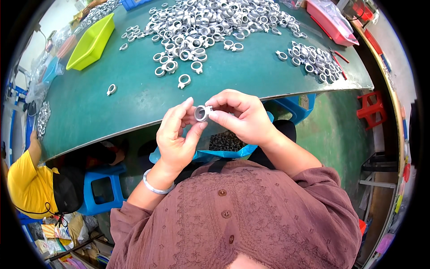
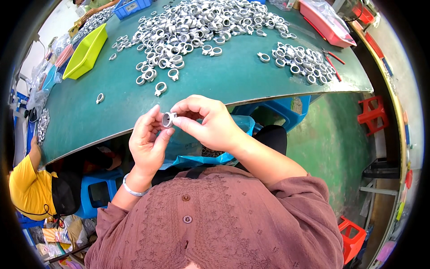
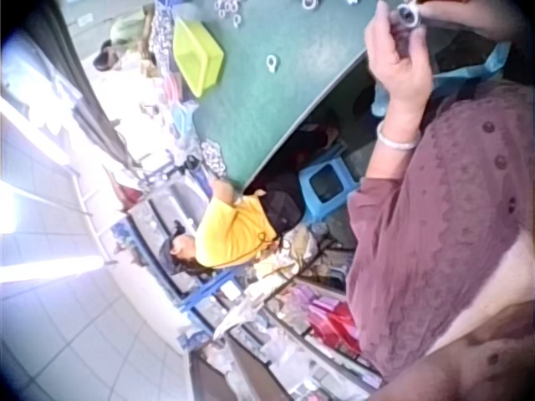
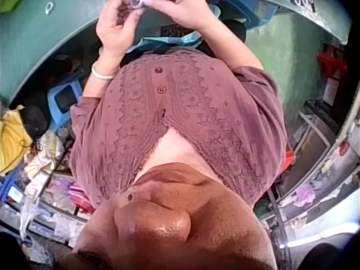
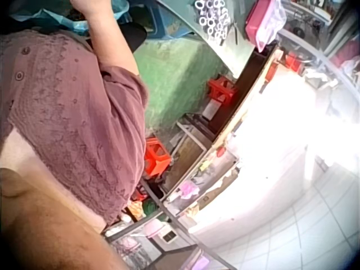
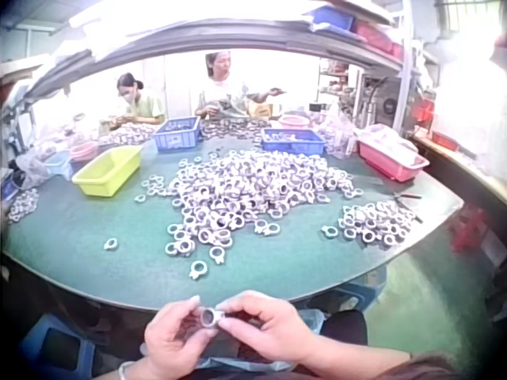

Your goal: The person picks up small metal rings and screws from the table, places the rings onto a fixture, inserts the screws by hand, and then places the assembled components into a blue bin.

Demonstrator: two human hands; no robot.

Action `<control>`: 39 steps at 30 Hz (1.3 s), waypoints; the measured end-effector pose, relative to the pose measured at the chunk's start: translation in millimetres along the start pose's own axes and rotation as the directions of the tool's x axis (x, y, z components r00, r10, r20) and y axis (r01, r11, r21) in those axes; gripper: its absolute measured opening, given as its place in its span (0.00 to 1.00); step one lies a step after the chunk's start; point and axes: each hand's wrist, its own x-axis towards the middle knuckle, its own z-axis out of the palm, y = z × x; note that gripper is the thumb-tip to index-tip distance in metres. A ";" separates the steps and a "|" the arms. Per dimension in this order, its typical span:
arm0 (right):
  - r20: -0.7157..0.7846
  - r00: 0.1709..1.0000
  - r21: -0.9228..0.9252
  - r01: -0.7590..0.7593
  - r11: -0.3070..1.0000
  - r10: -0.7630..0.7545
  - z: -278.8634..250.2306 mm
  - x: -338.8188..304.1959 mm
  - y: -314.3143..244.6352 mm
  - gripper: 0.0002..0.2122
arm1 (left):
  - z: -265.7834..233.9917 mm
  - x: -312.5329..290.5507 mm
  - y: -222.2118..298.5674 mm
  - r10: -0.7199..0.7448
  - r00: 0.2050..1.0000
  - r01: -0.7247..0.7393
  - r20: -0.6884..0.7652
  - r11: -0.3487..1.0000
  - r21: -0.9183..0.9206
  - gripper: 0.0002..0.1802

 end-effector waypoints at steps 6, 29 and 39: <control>0.120 0.949 0.442 -0.315 0.840 0.292 -4.6 -0.6 -7.7 0.08 | -0.7 -0.7 0.8 0.014 1.000 -0.013 0.013 0.997 -0.078 0.28; 0.475 0.874 -0.740 0.459 0.492 -0.101 11.3 88.2 28.5 0.14 | -7.8 -14.2 -16.5 -0.436 0.832 0.331 0.344 0.886 0.323 0.21; 0.178 0.982 0.234 -0.106 0.966 0.065 2.7 49.9 22.6 0.12 | -10.8 7.1 6.5 -0.528 0.826 0.560 0.197 0.726 -0.399 0.16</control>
